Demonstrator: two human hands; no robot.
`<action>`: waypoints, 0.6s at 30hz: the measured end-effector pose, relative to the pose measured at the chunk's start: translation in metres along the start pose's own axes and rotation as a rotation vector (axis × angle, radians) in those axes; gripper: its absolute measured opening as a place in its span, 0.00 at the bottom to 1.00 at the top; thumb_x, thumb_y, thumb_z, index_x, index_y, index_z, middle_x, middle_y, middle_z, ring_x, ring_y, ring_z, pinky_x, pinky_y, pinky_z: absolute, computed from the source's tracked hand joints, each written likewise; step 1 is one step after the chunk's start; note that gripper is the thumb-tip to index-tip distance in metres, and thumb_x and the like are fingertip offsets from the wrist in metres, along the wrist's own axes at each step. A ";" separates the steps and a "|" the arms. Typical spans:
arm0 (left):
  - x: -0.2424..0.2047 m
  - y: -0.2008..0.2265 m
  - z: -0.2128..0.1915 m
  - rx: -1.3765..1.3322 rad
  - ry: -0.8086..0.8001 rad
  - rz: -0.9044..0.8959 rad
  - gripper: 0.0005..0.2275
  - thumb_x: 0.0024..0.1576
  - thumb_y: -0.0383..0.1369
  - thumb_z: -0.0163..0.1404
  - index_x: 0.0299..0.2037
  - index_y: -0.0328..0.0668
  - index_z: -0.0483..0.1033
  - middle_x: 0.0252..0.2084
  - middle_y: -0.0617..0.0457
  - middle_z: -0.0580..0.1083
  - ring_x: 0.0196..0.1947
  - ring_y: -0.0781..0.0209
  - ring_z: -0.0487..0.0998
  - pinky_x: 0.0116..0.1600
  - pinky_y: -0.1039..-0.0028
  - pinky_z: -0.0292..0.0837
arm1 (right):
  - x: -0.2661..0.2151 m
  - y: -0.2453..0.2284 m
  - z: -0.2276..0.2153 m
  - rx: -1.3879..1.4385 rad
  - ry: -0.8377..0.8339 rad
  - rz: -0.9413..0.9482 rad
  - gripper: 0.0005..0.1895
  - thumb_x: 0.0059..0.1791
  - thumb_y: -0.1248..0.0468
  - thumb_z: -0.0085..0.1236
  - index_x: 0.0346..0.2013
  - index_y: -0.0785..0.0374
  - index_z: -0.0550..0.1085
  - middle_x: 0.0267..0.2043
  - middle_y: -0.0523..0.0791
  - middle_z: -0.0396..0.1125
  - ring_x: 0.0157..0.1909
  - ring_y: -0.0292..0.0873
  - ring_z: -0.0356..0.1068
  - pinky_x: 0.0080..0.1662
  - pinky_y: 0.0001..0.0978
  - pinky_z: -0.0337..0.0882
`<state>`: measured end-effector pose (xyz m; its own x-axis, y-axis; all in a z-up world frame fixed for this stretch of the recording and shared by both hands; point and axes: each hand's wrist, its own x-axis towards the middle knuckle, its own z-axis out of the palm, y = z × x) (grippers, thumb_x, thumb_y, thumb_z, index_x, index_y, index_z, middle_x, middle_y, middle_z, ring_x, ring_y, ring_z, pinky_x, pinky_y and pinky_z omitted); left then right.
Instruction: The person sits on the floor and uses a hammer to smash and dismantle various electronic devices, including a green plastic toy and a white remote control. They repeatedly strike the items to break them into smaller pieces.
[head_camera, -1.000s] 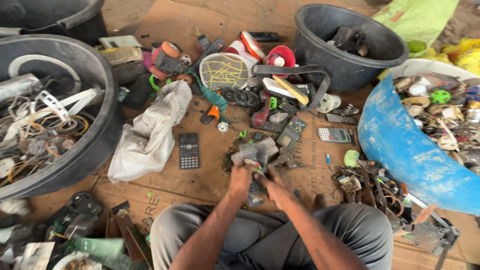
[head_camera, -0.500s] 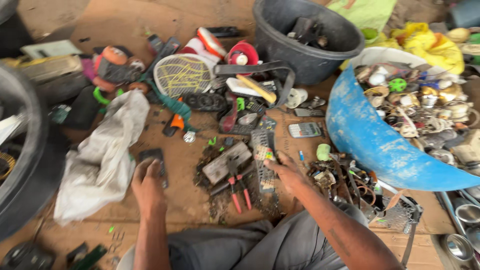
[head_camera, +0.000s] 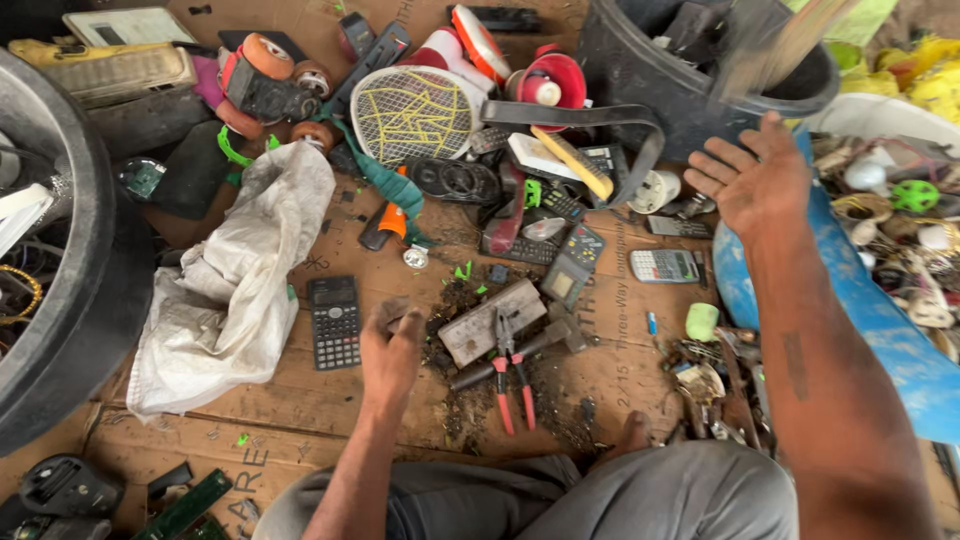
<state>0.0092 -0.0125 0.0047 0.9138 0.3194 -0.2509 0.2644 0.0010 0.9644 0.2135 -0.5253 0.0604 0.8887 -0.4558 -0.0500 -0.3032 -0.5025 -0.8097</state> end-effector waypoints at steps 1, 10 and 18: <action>0.000 0.006 0.001 -0.006 -0.003 0.017 0.17 0.59 0.31 0.50 0.57 0.32 0.71 0.50 0.43 0.77 0.48 0.57 0.78 0.54 0.65 0.76 | 0.015 -0.012 0.002 -0.191 -0.035 -0.081 0.23 0.42 0.59 0.66 0.51 0.57 0.80 0.51 0.50 0.75 0.51 0.50 0.73 0.56 0.44 0.72; 0.030 -0.019 0.022 0.076 0.056 0.081 0.18 0.56 0.36 0.53 0.52 0.30 0.75 0.48 0.40 0.79 0.48 0.52 0.80 0.54 0.65 0.75 | -0.119 -0.062 0.252 -0.631 -0.455 -0.232 0.52 0.47 0.37 0.61 0.76 0.59 0.51 0.39 0.55 0.74 0.42 0.54 0.76 0.46 0.47 0.75; 0.059 -0.052 0.029 0.158 0.085 0.110 0.16 0.55 0.36 0.53 0.49 0.31 0.78 0.48 0.40 0.79 0.50 0.50 0.80 0.55 0.64 0.74 | -0.125 -0.069 0.287 -0.365 -0.443 -0.177 0.32 0.42 0.52 0.69 0.56 0.56 0.67 0.50 0.48 0.73 0.43 0.46 0.76 0.46 0.41 0.77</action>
